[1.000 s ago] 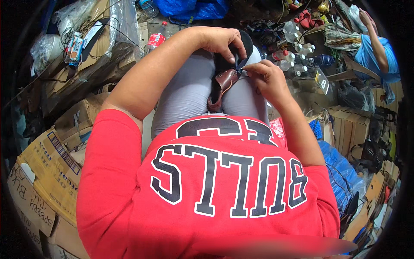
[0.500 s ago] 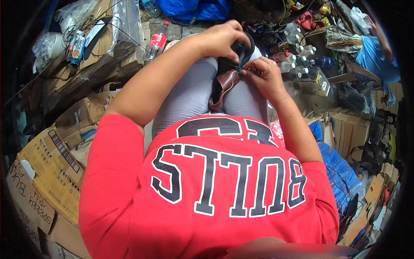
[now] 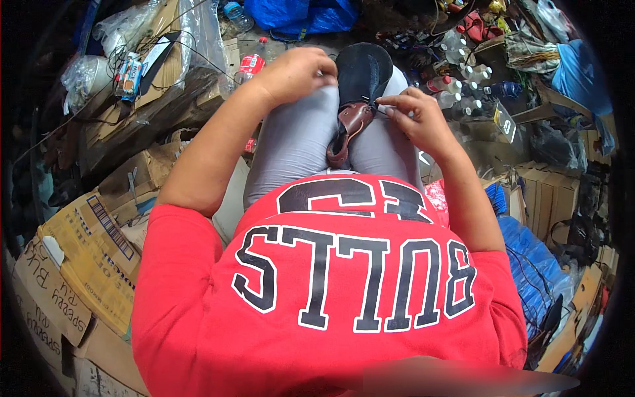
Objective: The recorder is hand-stitching or lacing together leather components of a shoe upper in a workshop environment.
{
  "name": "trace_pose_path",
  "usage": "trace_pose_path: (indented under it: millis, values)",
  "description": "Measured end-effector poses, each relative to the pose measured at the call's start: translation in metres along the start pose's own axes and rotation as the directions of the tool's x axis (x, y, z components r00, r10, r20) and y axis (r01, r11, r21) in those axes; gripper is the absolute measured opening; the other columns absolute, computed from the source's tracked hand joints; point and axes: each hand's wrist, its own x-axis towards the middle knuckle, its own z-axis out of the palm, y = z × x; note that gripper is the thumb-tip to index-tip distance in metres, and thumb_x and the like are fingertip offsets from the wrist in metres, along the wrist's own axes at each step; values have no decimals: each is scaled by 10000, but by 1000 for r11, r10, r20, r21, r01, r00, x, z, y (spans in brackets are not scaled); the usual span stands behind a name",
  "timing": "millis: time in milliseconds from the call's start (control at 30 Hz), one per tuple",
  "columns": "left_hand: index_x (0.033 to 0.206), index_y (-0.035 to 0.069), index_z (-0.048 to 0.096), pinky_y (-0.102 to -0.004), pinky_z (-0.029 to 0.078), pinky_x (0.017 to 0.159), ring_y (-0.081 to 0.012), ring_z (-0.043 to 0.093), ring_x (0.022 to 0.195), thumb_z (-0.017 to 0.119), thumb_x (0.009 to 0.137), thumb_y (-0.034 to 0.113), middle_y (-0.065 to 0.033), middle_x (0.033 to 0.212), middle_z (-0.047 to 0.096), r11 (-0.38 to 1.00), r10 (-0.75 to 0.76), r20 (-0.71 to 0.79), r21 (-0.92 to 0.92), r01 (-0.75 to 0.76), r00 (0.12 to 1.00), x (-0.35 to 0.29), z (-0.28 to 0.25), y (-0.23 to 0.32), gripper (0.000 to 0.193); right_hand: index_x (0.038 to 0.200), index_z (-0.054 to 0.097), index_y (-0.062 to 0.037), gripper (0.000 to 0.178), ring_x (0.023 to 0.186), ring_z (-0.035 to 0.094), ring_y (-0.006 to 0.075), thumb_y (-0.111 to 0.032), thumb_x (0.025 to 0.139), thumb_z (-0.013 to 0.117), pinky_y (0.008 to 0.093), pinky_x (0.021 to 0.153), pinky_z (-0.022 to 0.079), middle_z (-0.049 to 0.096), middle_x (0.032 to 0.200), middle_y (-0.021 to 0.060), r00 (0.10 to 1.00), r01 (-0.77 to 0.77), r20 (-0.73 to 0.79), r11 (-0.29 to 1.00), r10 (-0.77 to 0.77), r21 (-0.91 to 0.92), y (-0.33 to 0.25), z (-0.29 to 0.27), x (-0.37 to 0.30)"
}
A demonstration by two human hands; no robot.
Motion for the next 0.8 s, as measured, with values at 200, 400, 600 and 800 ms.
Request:
trace_pose_path:
  millis: [200, 400, 600, 800]
  values:
    - [843, 65, 686, -357, 483, 747, -275, 614, 841, 705, 684, 97, -101, 858, 618, 994, 64, 119, 75, -74, 991, 10, 33, 16, 163, 992, 630, -53, 437, 816, 626, 281, -398, 736, 711, 376, 706, 473, 649, 882, 144, 961, -277, -66, 949, 269, -153, 3, 4, 33]
    - [846, 51, 642, -339, 474, 697, -241, 608, 765, 656, 693, 86, -92, 791, 607, 1000, -16, 268, -15, 21, 963, 21, 32, 14, 157, 902, 660, -81, 352, 827, 632, 312, -396, 748, 689, 394, 743, 475, 652, 827, 161, 952, -286, 88, 955, 292, -80, 15, 9, 44]
    - [852, 3, 558, -276, 406, 623, -97, 466, 690, 643, 803, 126, -11, 726, 549, 958, -36, 398, -248, 145, 917, 20, -8, 5, 157, 878, 650, -59, 371, 819, 632, 318, -406, 751, 682, 394, 737, 475, 655, 814, 156, 930, -322, 135, 934, 343, -153, 19, 7, 45]
    - [849, 23, 648, -330, 462, 588, -166, 568, 624, 679, 778, 314, -92, 689, 624, 967, -224, -16, 125, 224, 975, -13, -97, -38, 301, 860, 647, -57, 383, 815, 635, 310, -418, 740, 687, 397, 734, 475, 660, 816, 151, 923, -311, 174, 932, 343, -184, 19, 3, 50]
